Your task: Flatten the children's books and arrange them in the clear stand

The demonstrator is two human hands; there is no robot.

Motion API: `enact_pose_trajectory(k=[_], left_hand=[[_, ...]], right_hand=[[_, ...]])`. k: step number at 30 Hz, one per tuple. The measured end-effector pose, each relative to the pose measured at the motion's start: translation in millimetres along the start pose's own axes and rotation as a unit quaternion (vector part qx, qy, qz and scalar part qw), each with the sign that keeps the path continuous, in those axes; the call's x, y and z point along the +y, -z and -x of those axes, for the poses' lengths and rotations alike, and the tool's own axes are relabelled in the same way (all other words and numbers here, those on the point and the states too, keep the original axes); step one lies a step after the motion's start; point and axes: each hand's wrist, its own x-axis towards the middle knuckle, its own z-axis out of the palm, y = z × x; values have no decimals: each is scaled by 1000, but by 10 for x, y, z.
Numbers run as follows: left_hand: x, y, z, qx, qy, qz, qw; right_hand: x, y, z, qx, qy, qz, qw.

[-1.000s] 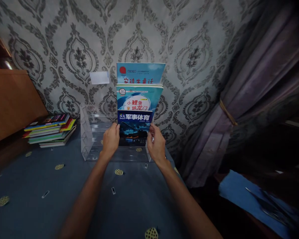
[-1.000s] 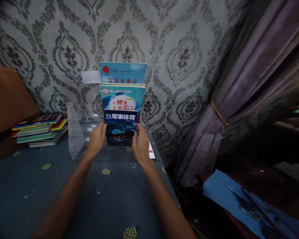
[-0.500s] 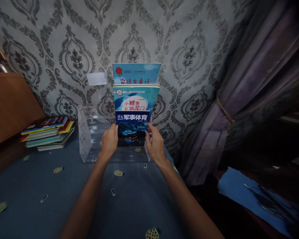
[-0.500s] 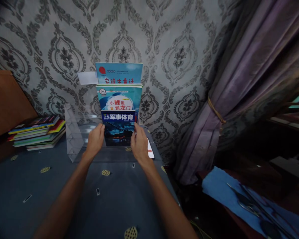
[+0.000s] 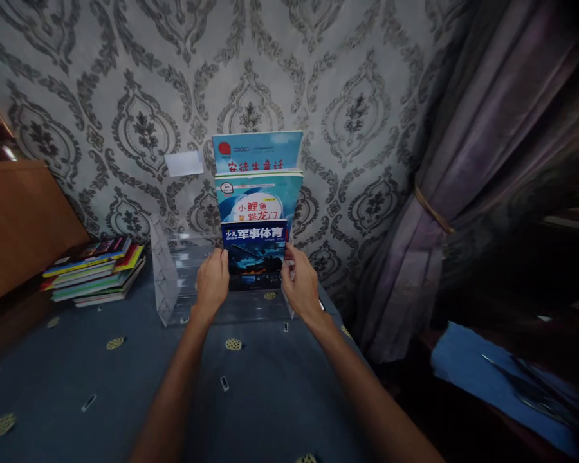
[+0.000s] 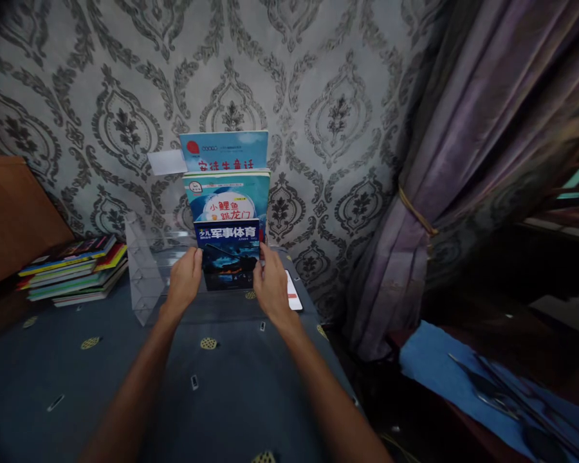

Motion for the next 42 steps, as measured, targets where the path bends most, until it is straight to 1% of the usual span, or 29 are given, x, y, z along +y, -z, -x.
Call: enact_pose_trajectory(k=[8,13,20,23,30,42], left_hand=[[19,38,4,3,2,6,1000],[26,63,0,-4,13,-10,1000],[19,102,-13,-15,23,-10,1000],[27,107,-8,-14,25,-18,999],[37,115,-7,-16,29,-30,999],[31,118,4,-6,28,-25,999]], right_hand=[[-5,66,-26,-6,-10,-13,1000],[6,103,-68,12,-16,-23,1000],[21,159,-108,14,-51,-48,997],[17,163,-110,13,-57,-52,997],[25,137,-95,-2,-48,-45,998],[3,142,-88,-12,-63,-47,997]])
